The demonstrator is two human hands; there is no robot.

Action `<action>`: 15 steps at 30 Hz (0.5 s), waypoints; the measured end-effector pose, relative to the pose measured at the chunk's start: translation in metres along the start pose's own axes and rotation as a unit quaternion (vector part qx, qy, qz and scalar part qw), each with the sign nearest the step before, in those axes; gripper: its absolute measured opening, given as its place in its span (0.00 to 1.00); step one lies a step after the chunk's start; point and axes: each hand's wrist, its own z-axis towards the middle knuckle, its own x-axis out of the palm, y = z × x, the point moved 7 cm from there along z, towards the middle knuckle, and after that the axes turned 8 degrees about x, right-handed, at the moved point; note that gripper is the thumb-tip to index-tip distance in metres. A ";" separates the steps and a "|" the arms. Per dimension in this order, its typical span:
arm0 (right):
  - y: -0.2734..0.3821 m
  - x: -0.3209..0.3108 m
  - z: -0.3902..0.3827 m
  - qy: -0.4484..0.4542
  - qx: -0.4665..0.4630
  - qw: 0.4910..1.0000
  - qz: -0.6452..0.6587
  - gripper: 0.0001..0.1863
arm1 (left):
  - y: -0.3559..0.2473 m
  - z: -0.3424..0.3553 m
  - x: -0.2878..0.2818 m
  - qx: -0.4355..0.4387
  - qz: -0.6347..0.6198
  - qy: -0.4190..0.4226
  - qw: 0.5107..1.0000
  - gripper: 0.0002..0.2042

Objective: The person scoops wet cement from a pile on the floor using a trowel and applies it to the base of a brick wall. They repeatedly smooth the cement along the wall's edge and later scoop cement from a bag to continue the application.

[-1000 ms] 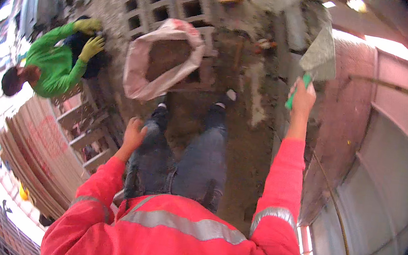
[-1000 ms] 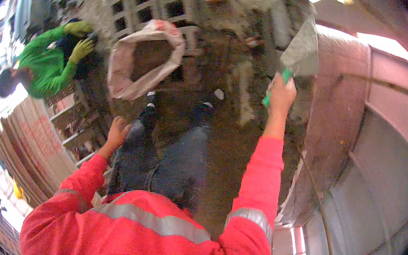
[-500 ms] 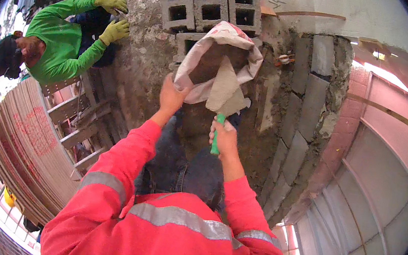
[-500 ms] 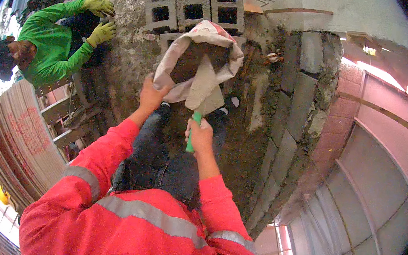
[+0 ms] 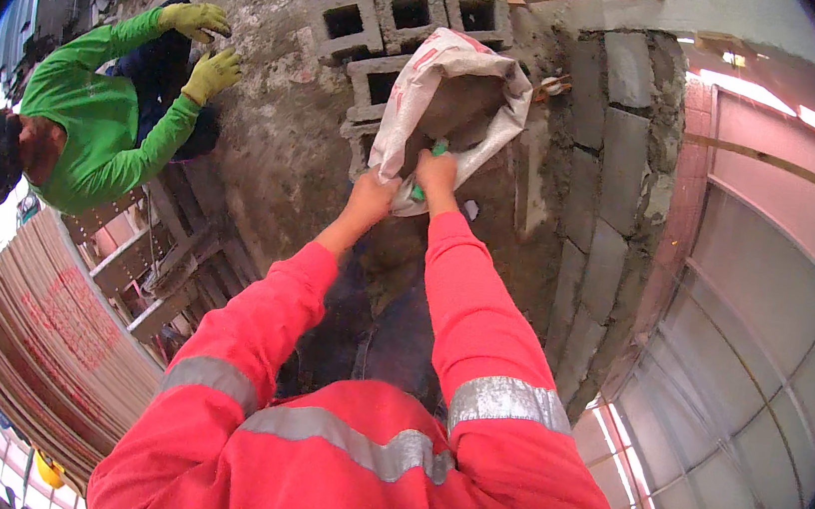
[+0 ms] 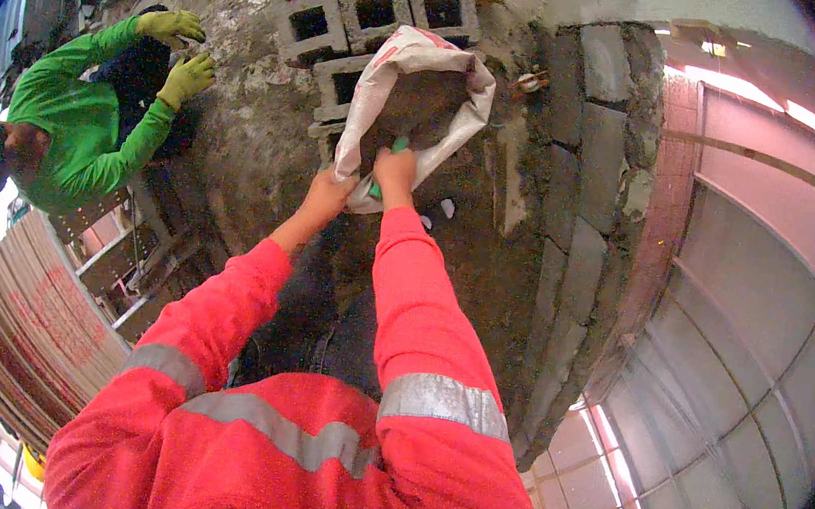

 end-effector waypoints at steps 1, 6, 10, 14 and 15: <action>-0.002 0.003 0.001 0.012 -0.006 1.000 0.008 0.20 | 0.000 0.001 0.002 -0.001 -0.005 0.012 1.000 0.19; -0.050 -0.008 0.049 0.036 -0.147 0.986 -0.068 0.22 | -0.047 0.005 0.052 -0.004 0.025 0.100 0.995 0.24; -0.041 0.031 0.005 0.171 0.001 0.982 0.077 0.21 | -0.013 0.002 0.025 -0.086 0.092 0.104 0.987 0.26; -0.063 0.014 0.008 0.320 0.091 0.902 0.275 0.16 | -0.024 0.012 0.036 -0.046 0.115 0.106 0.987 0.27; -0.055 0.012 -0.005 0.352 0.102 0.871 0.327 0.11 | -0.020 0.016 0.023 -0.028 0.128 0.082 0.988 0.28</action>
